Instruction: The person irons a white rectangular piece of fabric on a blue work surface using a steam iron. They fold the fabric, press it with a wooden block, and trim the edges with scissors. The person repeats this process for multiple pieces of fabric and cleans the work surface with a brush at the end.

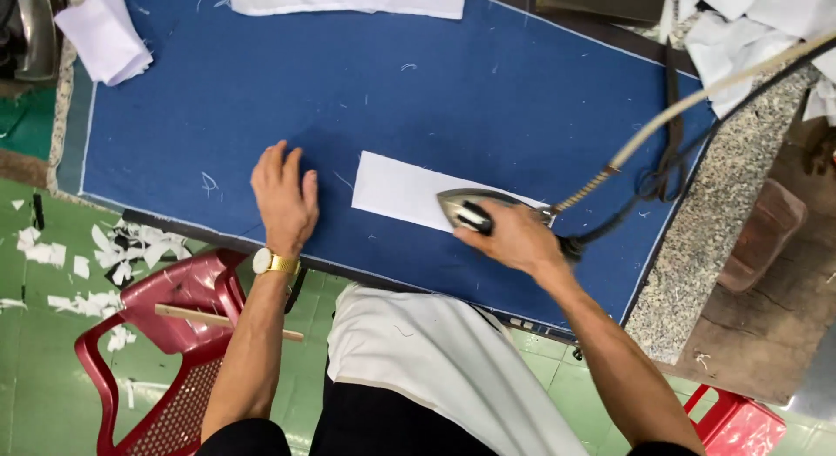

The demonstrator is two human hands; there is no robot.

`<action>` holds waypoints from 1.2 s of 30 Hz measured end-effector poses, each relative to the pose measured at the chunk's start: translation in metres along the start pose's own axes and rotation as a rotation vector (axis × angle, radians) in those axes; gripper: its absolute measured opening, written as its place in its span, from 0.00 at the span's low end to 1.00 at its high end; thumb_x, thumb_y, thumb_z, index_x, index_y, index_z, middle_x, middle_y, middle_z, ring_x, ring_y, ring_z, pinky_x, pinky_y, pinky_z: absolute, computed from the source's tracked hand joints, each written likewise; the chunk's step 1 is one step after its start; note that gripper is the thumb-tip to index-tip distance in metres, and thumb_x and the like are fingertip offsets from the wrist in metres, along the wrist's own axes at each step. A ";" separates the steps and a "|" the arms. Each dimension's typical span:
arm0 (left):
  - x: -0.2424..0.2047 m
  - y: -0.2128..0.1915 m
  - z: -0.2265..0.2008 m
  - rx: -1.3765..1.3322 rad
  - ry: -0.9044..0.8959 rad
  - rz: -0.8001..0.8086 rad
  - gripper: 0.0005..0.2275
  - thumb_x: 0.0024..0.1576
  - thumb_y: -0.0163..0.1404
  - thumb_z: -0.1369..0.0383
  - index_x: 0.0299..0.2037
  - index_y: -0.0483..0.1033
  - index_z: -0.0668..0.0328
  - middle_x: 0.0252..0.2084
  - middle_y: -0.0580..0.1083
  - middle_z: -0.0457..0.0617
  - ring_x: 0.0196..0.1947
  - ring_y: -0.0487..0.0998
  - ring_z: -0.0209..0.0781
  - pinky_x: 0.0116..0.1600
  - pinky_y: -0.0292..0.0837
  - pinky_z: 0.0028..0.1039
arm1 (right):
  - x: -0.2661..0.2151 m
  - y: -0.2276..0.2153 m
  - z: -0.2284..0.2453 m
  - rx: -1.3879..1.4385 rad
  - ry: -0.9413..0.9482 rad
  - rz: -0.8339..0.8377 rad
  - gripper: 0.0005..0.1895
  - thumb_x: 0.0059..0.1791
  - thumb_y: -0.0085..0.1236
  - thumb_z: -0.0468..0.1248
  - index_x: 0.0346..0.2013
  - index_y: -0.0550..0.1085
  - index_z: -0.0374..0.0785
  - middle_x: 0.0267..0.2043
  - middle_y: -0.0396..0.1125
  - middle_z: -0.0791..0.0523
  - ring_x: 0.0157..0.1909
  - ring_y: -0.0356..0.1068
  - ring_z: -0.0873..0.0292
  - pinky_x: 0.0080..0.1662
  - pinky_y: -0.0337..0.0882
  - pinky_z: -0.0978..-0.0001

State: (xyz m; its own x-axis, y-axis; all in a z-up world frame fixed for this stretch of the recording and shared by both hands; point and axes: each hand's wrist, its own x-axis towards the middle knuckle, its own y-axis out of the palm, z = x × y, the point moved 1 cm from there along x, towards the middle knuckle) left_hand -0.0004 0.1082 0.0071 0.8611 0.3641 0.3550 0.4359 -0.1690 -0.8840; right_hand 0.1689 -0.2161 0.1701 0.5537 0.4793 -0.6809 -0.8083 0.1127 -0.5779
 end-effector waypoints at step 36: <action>0.310 0.204 -0.287 -0.116 0.710 0.432 0.40 0.59 0.58 0.51 0.72 0.52 0.72 0.73 0.58 0.67 0.73 0.54 0.64 0.76 0.45 0.49 | -0.020 -0.007 -0.090 0.279 0.605 -0.363 0.46 0.41 0.48 0.75 0.65 0.68 0.53 0.43 0.73 0.41 0.48 0.72 0.32 0.45 0.74 0.36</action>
